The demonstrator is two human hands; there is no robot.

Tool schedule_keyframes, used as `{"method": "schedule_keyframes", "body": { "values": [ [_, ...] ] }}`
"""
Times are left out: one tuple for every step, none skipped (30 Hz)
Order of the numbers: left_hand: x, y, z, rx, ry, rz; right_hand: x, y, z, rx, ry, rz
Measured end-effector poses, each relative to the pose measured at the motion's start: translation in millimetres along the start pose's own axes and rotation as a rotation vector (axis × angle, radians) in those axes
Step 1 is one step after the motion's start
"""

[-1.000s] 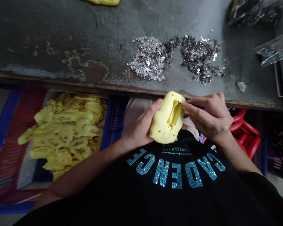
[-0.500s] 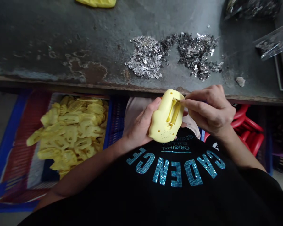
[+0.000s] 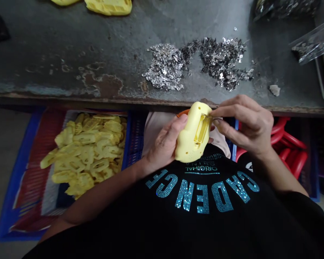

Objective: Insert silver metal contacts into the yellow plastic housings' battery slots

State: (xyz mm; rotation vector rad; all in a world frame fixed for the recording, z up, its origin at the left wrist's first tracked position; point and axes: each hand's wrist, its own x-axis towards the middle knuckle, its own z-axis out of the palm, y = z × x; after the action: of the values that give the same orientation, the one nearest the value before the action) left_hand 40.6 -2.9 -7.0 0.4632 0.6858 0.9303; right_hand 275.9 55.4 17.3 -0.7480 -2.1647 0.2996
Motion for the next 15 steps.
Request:
{"method": "schedule_keyframes", "body": {
  "values": [
    [-0.7,0.0,0.7,-0.001,0.004,0.003,2.6,-1.1,-1.2,0.013,-0.013,0.017],
    [-1.2,0.0,1.5,0.001,0.013,0.008,5.1,-2.3,-2.1,-0.014,-0.028,0.017],
    [-1.5,-0.1,2.4,0.008,0.025,0.015,7.3,-3.3,-2.6,-0.076,-0.046,0.008],
    [-1.6,-0.3,3.2,0.016,0.037,0.022,8.9,-4.2,-2.7,-0.156,-0.071,0.002],
    [-1.5,-0.7,3.9,0.025,0.051,0.029,10.0,-4.8,-2.2,-0.23,-0.1,-0.002],
    [-1.1,-1.3,4.2,0.031,0.065,0.032,10.5,-5.0,-1.3,-0.281,-0.118,-0.01],
    [-0.5,-2.0,4.1,0.032,0.075,0.03,10.2,-4.8,0.2,-0.306,-0.126,-0.016],
    [0.2,-2.8,3.4,0.026,0.08,0.021,9.4,-4.2,2.1,-0.303,-0.122,-0.02],
    [1.1,-3.6,2.1,0.012,0.079,0.005,8.0,-3.2,4.5,-0.278,-0.113,-0.02],
    [2.1,-4.3,0.2,-0.009,0.074,-0.019,6.2,-2.1,7.0,-0.245,-0.103,-0.006],
    [2.9,-4.7,-2.1,-0.033,0.065,-0.048,4.1,-0.9,9.7,-0.211,-0.094,0.017],
    [3.7,-5.0,-4.8,-0.054,0.053,-0.079,2.0,0.3,12.3,-0.182,-0.084,0.043],
    [4.3,-5.0,-7.5,-0.071,0.043,-0.108,0.0,1.3,14.7,-0.158,-0.069,0.064],
    [4.7,-4.8,-10.0,-0.083,0.036,-0.132,-1.8,2.1,16.8,-0.136,-0.043,0.068],
    [4.9,-4.6,-12.2,-0.09,0.031,-0.149,-3.3,2.8,18.5,-0.119,-0.012,0.061]
  ]
}}
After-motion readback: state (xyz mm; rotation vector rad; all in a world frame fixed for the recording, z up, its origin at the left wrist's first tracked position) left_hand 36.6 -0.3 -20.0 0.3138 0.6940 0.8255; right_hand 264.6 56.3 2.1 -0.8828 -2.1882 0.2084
